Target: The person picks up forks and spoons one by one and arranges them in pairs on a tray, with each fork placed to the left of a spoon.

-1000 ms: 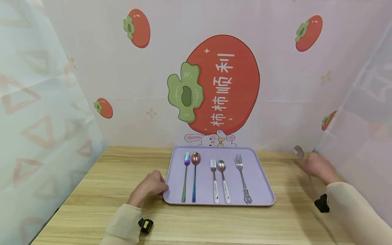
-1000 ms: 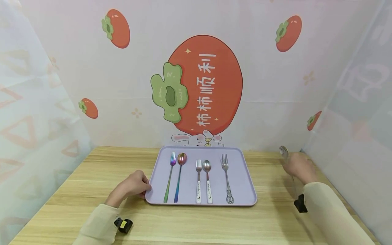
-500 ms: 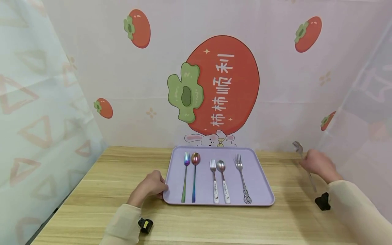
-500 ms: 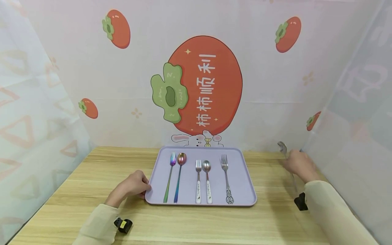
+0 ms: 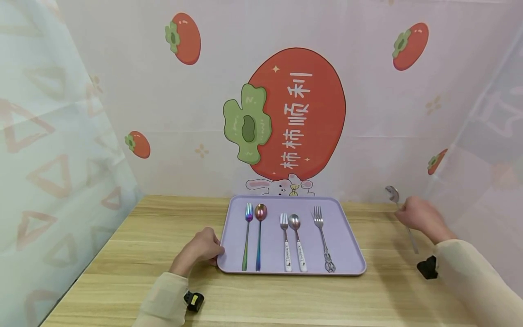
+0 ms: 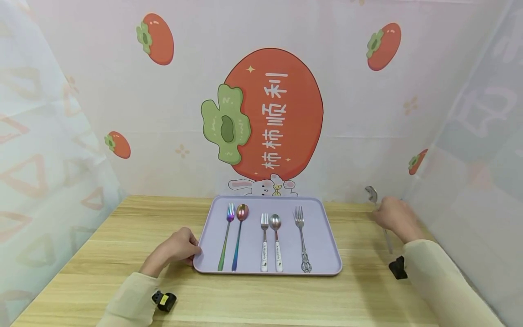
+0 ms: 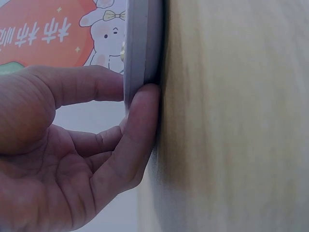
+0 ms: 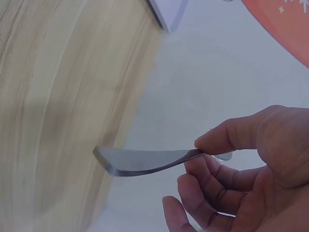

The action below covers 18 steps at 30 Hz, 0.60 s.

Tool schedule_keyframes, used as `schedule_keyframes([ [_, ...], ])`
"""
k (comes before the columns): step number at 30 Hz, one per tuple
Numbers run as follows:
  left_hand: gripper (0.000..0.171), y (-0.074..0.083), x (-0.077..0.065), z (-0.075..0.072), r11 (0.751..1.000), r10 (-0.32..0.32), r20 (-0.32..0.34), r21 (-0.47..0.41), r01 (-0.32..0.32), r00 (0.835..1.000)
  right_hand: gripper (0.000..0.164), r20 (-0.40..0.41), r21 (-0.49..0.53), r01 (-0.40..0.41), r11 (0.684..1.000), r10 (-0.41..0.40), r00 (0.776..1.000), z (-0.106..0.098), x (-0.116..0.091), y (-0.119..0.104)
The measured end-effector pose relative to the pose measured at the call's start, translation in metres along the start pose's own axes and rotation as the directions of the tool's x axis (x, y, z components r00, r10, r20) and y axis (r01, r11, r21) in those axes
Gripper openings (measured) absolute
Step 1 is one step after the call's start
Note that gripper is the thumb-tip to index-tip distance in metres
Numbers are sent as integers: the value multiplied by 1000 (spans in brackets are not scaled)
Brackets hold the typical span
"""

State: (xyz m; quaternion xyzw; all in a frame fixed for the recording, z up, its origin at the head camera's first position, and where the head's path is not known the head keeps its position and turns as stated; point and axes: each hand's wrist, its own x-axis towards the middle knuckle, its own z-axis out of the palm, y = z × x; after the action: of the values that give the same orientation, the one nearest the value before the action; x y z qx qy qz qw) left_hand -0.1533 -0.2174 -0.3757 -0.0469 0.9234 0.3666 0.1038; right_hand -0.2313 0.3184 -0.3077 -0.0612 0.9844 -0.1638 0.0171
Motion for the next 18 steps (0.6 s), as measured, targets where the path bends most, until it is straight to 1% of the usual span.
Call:
schedule_keyframes([
  [3,22,0,1,0,1000,0,1,0,0,1000,34,-1,-12,12,1000,-12,1000,1,1,-7],
  [8,22,-1,1,0,1000,-2,4,1,2,1000,37,13,-32,-2,999,2,1000,9,2,-22],
  [13,21,-3,2,0,1000,-13,7,-8,13,1000,40,30,-8,-4,1000,5,1000,18,4,-35],
  [18,20,-2,3,0,1000,-17,10,-9,17,1000,39,24,9,-7,1000,7,1000,24,4,-46],
])
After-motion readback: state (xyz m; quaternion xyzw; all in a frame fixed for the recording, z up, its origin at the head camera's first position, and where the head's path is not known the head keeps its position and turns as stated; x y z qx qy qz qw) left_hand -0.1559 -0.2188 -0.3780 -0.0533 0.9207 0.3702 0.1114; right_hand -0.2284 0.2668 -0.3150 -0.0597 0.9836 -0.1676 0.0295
